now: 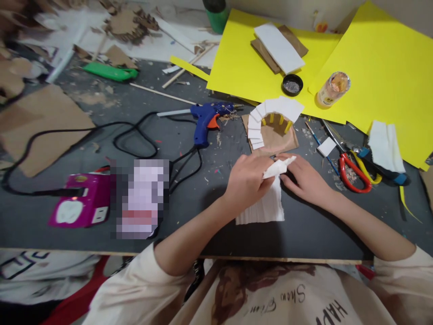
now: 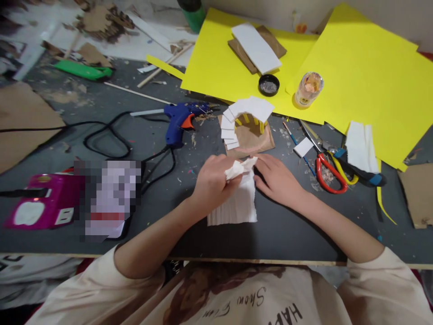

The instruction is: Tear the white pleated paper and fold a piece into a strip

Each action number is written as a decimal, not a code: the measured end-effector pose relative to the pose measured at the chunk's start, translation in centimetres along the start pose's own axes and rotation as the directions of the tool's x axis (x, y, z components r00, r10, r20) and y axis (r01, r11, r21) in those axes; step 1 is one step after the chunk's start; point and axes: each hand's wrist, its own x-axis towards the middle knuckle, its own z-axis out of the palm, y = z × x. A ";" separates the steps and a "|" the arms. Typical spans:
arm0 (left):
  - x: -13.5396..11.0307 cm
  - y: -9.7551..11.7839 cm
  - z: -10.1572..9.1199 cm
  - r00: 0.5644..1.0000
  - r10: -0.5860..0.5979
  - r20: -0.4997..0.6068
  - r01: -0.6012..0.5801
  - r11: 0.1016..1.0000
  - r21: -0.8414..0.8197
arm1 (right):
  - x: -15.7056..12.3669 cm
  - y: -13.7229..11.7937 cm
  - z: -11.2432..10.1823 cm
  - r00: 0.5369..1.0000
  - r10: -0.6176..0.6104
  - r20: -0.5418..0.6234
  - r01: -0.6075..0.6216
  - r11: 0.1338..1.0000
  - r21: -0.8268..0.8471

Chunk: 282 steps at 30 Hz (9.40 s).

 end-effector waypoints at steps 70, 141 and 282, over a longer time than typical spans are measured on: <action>-1.0 0.0 1.1 0.890 0.165 0.425 -0.262 0.948 0.181 | -3.0 -0.5 0.3 0.976 -0.174 -0.130 0.105 0.902 -0.419; -2.2 0.9 0.2 0.912 0.058 0.407 0.035 0.975 -0.217 | -4.5 -1.7 -0.2 0.995 0.098 -0.004 -0.098 0.995 0.022; -2.5 0.2 0.7 0.982 0.101 0.158 -0.107 0.994 0.025 | -4.2 -0.7 0.0 0.996 -0.053 -0.070 0.034 0.966 -0.255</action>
